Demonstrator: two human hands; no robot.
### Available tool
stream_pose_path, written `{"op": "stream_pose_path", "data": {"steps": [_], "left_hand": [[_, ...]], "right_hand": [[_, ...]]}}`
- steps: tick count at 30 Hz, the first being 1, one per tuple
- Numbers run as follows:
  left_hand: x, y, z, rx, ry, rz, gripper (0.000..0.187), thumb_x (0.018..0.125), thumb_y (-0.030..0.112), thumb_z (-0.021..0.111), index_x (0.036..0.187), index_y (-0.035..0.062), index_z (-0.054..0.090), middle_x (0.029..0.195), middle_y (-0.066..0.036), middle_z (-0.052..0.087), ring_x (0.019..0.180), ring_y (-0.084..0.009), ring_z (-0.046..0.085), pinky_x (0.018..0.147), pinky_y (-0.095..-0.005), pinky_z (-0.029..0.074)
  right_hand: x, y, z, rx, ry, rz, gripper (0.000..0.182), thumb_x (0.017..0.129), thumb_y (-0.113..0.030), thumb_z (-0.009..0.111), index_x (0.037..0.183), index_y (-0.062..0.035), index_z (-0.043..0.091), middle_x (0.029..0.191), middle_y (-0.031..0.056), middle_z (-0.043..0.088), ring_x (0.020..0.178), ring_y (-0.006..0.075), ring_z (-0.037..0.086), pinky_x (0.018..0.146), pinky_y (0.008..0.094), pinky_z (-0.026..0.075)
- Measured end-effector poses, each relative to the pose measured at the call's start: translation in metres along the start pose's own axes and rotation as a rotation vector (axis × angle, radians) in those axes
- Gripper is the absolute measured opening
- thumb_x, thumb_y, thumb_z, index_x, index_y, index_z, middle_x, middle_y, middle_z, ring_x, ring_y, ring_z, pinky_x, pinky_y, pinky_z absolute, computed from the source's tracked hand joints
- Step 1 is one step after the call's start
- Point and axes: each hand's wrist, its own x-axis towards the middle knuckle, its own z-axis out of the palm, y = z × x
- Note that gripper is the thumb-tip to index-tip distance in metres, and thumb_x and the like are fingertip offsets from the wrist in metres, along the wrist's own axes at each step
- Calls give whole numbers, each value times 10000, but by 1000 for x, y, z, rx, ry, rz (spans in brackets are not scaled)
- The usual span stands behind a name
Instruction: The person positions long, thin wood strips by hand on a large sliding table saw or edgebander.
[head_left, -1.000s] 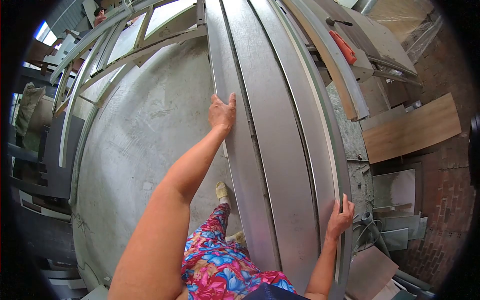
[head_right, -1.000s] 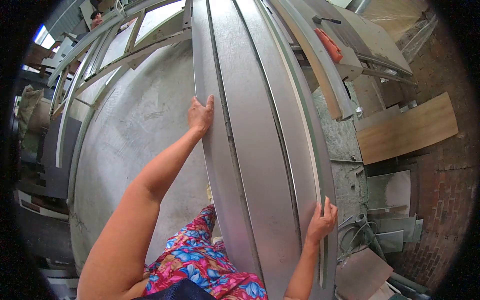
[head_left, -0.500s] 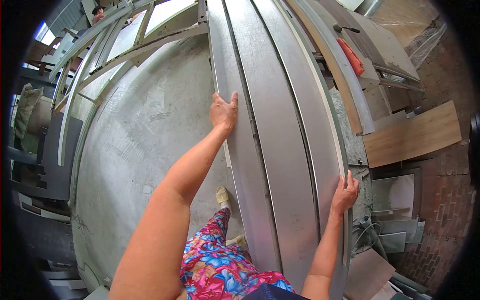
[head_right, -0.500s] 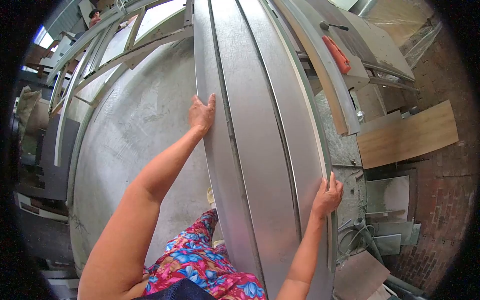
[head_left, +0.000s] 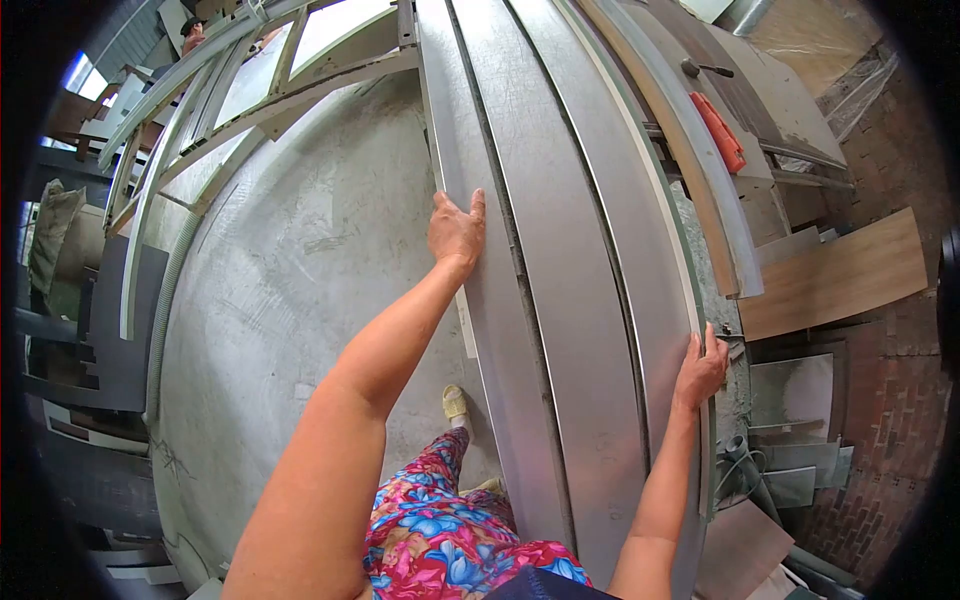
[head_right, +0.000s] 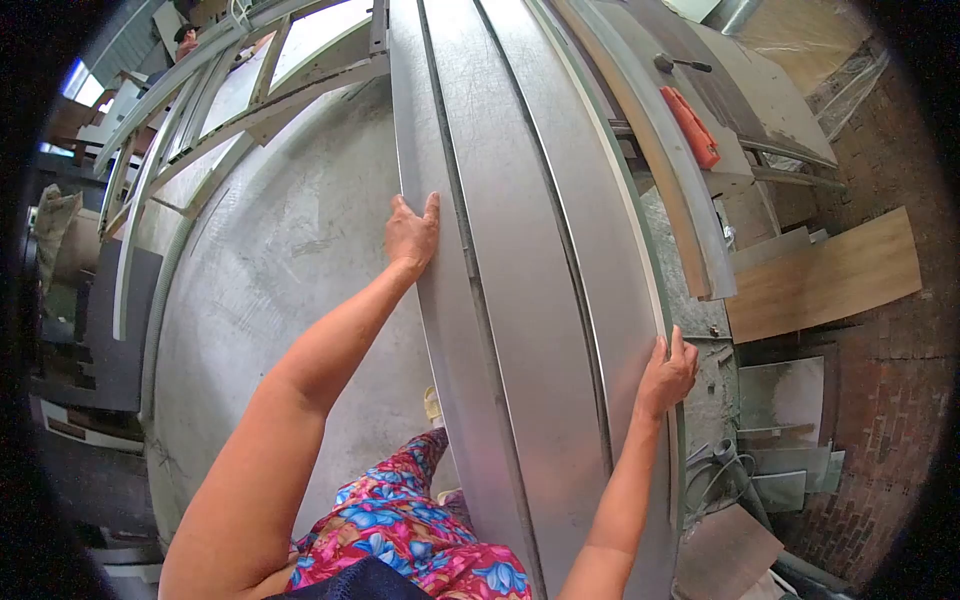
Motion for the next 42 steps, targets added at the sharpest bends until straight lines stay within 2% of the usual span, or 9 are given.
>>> {"op": "stream_pose_path", "data": {"steps": [8, 19, 34, 40, 42], "left_hand": [[23, 8, 0, -9, -10, -11, 630, 836, 496, 550, 1129, -46, 421, 996, -271, 593, 932, -406, 592, 805, -461, 474], [61, 14, 10, -45, 8, -8, 661, 832, 484, 562, 1185, -53, 411, 1030, -263, 591, 954, -398, 588, 821, -451, 473], [129, 32, 21, -31, 21, 18, 610, 825, 490, 565, 1099, -39, 440, 990, -270, 608, 947, -410, 594, 824, -461, 474], [151, 38, 21, -31, 12, 13, 621, 822, 489, 575, 1110, -42, 430, 960, -260, 614, 907, -405, 608, 789, -468, 486], [160, 43, 18, -32, -20, 13, 647, 836, 501, 547, 1131, -61, 423, 974, -289, 605, 943, -418, 594, 824, -457, 473]], "right_hand": [[26, -26, 17, -69, 51, -60, 317, 827, -227, 626, 1131, -137, 614, 933, 72, 579, 876, 270, 566, 740, 402, 460], [57, -53, 44, -135, 57, -33, 318, 831, -242, 624, 1140, -166, 611, 965, 68, 585, 903, 272, 566, 736, 411, 470], [103, -110, 69, -182, 37, 59, 306, 849, -303, 594, 1141, -212, 611, 996, 46, 580, 960, 260, 554, 740, 443, 472], [118, -124, 85, -186, 49, 48, 310, 850, -315, 589, 1142, -216, 611, 995, 47, 571, 967, 262, 547, 751, 447, 466], [123, -130, 91, -184, 60, 58, 320, 847, -317, 592, 1150, -215, 610, 984, 46, 567, 969, 260, 545, 752, 450, 466]]}}
